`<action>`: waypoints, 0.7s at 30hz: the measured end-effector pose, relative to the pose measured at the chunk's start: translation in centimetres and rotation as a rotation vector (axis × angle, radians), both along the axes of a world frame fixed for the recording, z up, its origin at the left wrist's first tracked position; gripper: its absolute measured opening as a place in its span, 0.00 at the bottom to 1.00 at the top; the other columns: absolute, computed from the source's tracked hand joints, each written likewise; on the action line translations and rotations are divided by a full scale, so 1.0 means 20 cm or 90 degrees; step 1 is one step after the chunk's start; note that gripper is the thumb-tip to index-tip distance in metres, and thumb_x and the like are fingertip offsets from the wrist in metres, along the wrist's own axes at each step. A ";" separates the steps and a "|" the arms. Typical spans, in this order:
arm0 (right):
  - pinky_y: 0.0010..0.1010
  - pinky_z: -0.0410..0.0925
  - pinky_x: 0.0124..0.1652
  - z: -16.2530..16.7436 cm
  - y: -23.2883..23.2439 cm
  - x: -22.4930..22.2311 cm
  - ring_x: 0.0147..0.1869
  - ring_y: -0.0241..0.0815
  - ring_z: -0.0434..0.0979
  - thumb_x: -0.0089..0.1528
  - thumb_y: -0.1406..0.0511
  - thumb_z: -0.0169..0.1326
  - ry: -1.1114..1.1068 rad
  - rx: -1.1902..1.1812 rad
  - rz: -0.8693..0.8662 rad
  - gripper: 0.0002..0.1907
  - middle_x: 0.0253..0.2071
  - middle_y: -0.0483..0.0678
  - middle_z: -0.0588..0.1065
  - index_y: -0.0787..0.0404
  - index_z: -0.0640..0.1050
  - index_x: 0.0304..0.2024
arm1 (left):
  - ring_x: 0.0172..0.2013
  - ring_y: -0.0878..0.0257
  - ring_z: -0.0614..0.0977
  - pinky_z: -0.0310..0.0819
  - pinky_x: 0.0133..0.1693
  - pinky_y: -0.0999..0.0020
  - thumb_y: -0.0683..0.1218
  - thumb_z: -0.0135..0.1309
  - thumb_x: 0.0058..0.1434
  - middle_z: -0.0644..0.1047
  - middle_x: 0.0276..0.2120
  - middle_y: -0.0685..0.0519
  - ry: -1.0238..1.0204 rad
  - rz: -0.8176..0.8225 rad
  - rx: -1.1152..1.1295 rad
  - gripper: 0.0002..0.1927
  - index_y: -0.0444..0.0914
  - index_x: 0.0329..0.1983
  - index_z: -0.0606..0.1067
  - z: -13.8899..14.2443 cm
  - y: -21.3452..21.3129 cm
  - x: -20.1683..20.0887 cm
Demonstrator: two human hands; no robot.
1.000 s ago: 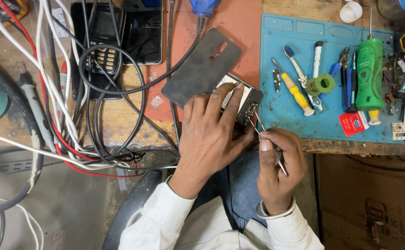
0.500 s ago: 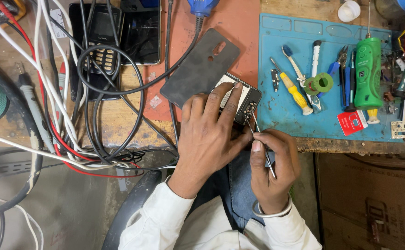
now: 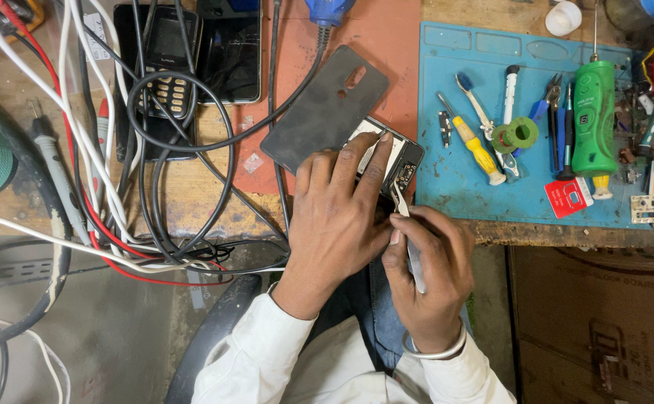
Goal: The person removes a rubber band from a smartphone, opens the back cover, and uses a spudger and tweezers to disconnect and remove the charging port assembly. The removed component is placed on the workbench.
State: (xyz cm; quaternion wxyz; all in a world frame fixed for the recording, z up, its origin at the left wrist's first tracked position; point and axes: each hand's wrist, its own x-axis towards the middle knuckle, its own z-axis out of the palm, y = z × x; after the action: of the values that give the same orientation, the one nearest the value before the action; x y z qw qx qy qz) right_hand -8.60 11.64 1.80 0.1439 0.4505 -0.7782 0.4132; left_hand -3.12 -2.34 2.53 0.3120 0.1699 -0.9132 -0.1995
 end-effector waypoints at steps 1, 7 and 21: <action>0.40 0.68 0.57 -0.01 0.00 0.00 0.56 0.52 0.74 0.63 0.73 0.61 0.011 -0.004 0.008 0.13 0.52 0.52 0.76 0.61 0.79 0.51 | 0.52 0.47 0.72 0.63 0.58 0.51 0.52 0.65 0.49 0.69 0.61 0.47 -0.002 -0.001 0.004 0.43 0.34 0.69 0.69 0.00 0.00 0.00; 0.33 0.73 0.53 -0.07 0.06 -0.02 0.54 0.47 0.80 0.64 0.73 0.58 -0.069 -0.028 -0.017 0.10 0.54 0.54 0.76 0.64 0.80 0.49 | 0.52 0.48 0.73 0.64 0.57 0.52 0.54 0.66 0.51 0.70 0.60 0.48 0.006 -0.001 0.001 0.41 0.34 0.68 0.69 0.01 0.00 0.00; 0.20 0.71 0.48 -0.01 0.13 -0.15 0.45 0.32 0.79 0.67 0.73 0.62 -0.468 -0.227 -0.030 0.09 0.44 0.50 0.81 0.71 0.79 0.49 | 0.53 0.49 0.73 0.64 0.57 0.53 0.55 0.67 0.54 0.71 0.60 0.49 0.020 0.007 -0.006 0.40 0.36 0.68 0.69 0.01 0.00 0.00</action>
State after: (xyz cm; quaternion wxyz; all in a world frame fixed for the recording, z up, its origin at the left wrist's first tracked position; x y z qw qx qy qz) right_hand -11.60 14.27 1.54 -0.0587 0.2226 -0.7041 0.6718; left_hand -3.22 -2.26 2.68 0.3281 0.1705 -0.9082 -0.1961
